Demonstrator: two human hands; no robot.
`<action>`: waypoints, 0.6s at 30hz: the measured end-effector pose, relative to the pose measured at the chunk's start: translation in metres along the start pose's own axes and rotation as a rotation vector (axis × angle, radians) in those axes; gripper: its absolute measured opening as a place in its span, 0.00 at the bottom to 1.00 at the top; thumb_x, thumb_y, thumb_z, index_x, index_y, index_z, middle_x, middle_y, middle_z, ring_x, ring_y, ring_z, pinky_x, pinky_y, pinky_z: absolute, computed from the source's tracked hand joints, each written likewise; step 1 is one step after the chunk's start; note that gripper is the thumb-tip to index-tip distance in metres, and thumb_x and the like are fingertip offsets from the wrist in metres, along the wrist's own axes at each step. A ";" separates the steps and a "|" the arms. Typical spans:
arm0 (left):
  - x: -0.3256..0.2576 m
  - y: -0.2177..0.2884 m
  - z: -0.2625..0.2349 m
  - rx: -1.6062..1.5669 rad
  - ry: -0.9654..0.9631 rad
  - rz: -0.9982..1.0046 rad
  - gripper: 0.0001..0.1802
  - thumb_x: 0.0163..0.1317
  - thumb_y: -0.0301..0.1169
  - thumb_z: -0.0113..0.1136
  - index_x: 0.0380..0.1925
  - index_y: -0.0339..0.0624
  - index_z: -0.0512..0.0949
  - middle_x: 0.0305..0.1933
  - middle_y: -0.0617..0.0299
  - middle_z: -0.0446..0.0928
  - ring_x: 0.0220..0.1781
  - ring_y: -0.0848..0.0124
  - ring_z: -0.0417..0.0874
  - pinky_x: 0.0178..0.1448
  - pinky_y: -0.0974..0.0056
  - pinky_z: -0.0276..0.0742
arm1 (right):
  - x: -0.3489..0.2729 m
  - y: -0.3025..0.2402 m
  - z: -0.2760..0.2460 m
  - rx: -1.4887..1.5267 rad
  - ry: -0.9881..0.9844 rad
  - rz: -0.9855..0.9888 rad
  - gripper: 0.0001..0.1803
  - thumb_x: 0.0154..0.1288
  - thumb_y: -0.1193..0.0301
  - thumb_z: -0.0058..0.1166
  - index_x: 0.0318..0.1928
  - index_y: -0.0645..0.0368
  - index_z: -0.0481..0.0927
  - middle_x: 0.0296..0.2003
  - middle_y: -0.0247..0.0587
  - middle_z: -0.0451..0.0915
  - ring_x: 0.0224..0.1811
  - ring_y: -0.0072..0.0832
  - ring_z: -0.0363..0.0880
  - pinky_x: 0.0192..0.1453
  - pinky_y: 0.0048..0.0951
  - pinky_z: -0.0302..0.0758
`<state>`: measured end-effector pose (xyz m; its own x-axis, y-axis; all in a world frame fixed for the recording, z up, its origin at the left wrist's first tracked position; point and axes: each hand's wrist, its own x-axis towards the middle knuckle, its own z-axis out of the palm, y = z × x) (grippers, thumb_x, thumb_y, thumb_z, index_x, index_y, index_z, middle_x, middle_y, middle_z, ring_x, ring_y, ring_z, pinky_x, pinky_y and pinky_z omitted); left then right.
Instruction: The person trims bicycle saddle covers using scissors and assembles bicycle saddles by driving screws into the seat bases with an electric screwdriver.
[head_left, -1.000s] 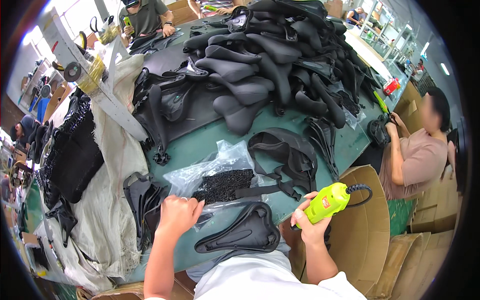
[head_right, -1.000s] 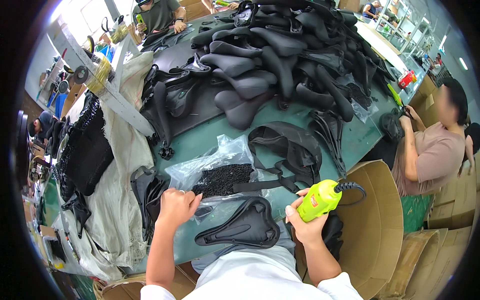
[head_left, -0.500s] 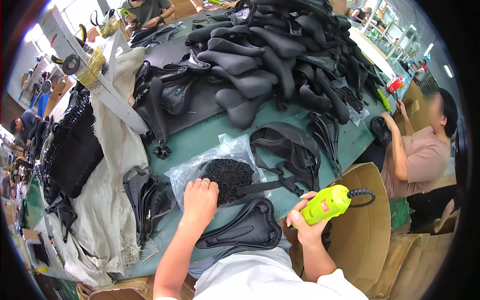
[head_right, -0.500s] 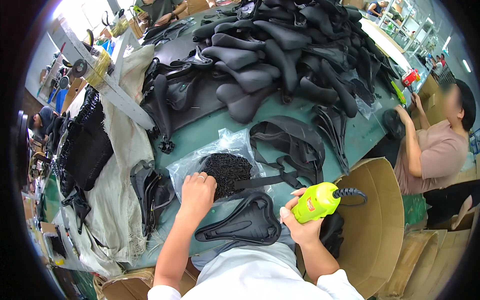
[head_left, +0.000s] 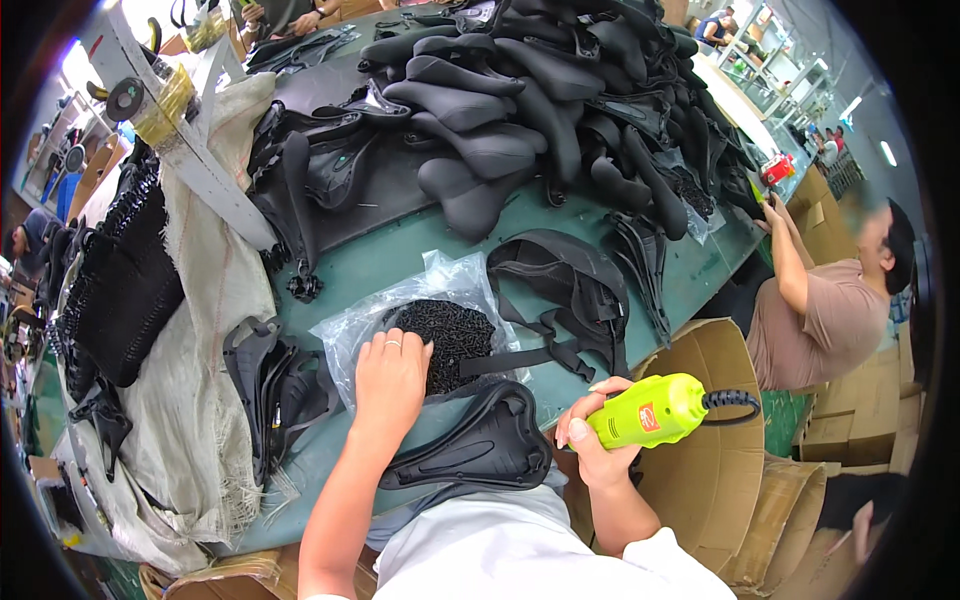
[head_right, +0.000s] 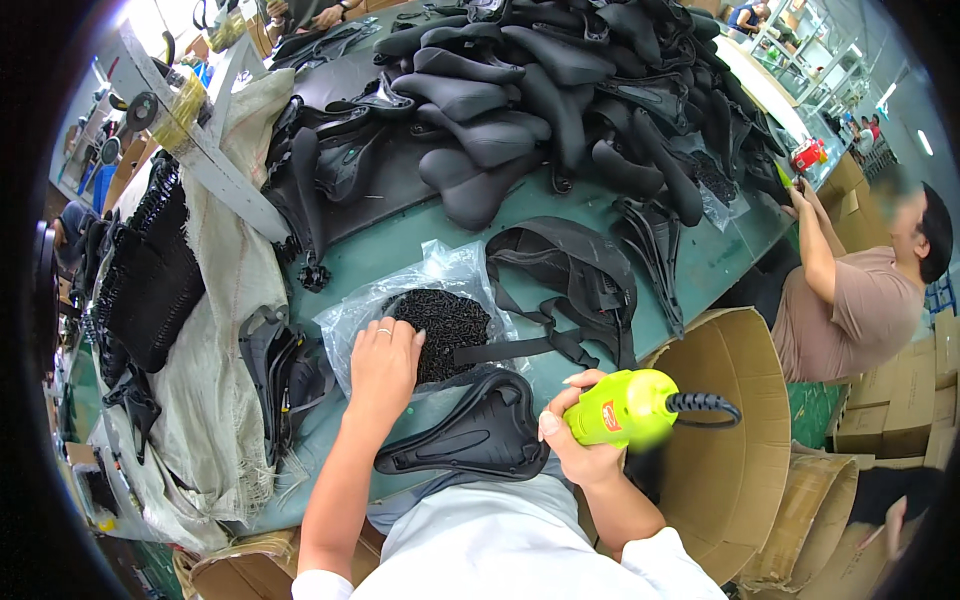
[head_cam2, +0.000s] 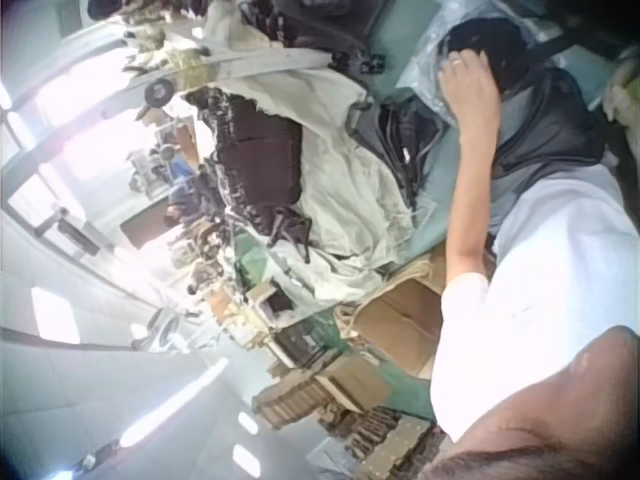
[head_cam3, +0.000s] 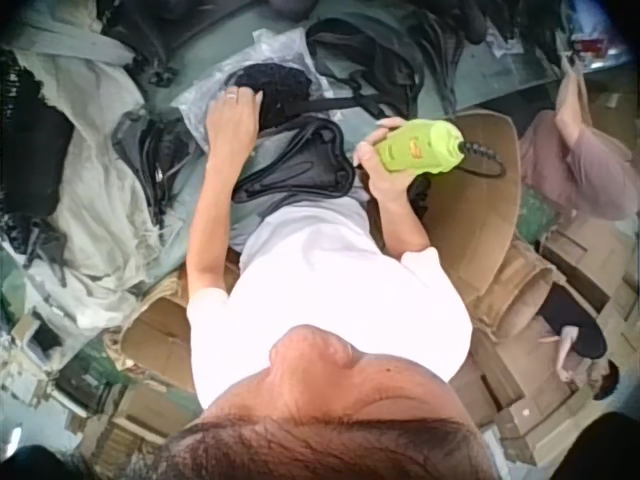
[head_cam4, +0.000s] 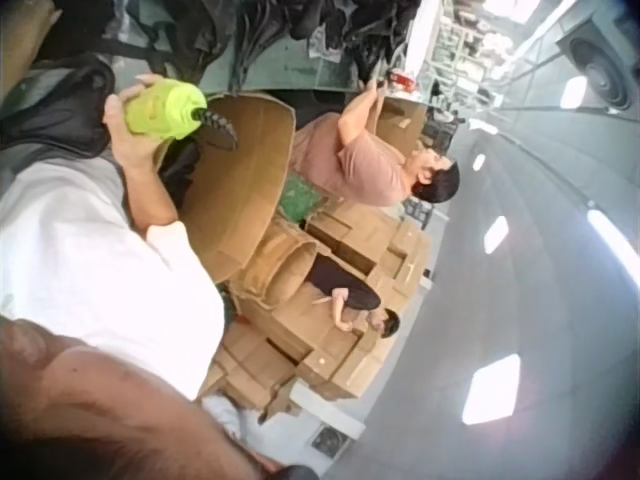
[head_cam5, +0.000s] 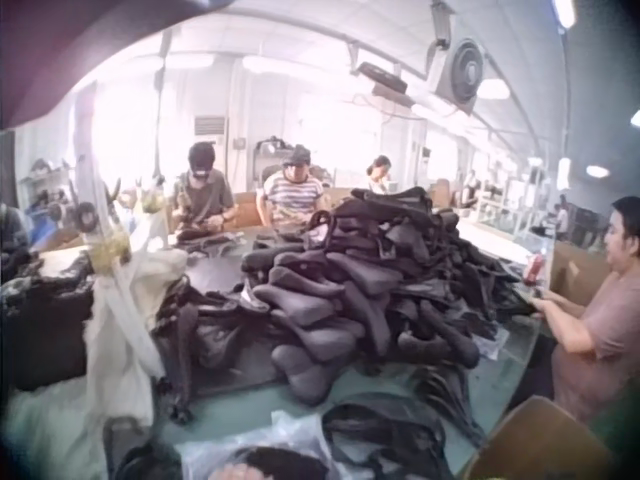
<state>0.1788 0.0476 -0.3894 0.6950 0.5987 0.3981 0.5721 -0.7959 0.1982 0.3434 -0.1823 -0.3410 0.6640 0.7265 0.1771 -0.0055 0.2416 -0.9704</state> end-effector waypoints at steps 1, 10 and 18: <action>0.000 0.004 -0.003 -0.009 0.000 0.000 0.15 0.70 0.36 0.69 0.28 0.43 0.76 0.34 0.56 0.78 0.41 0.56 0.81 0.46 0.52 0.74 | 0.000 -0.001 0.002 0.019 0.011 -0.027 0.29 0.69 0.79 0.66 0.63 0.60 0.64 0.28 0.41 0.78 0.23 0.31 0.77 0.32 0.36 0.80; -0.046 0.068 -0.024 -0.658 -0.116 0.305 0.15 0.55 0.33 0.81 0.26 0.45 0.79 0.31 0.61 0.77 0.33 0.59 0.80 0.39 0.56 0.73 | 0.016 0.002 0.017 0.227 -0.026 -0.260 0.27 0.70 0.80 0.62 0.62 0.54 0.62 0.28 0.41 0.76 0.23 0.33 0.76 0.32 0.39 0.81; -0.046 0.068 -0.021 -0.515 0.004 0.430 0.13 0.53 0.32 0.78 0.26 0.45 0.79 0.29 0.64 0.73 0.33 0.65 0.77 0.40 0.59 0.72 | 0.015 -0.001 0.031 0.348 -0.172 -0.205 0.29 0.69 0.82 0.60 0.64 0.53 0.61 0.27 0.43 0.77 0.22 0.34 0.75 0.32 0.40 0.80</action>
<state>0.1766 -0.0362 -0.3759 0.8125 0.2188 0.5403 -0.0372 -0.9055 0.4227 0.3301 -0.1519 -0.3325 0.5434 0.7305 0.4136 -0.1578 0.5729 -0.8043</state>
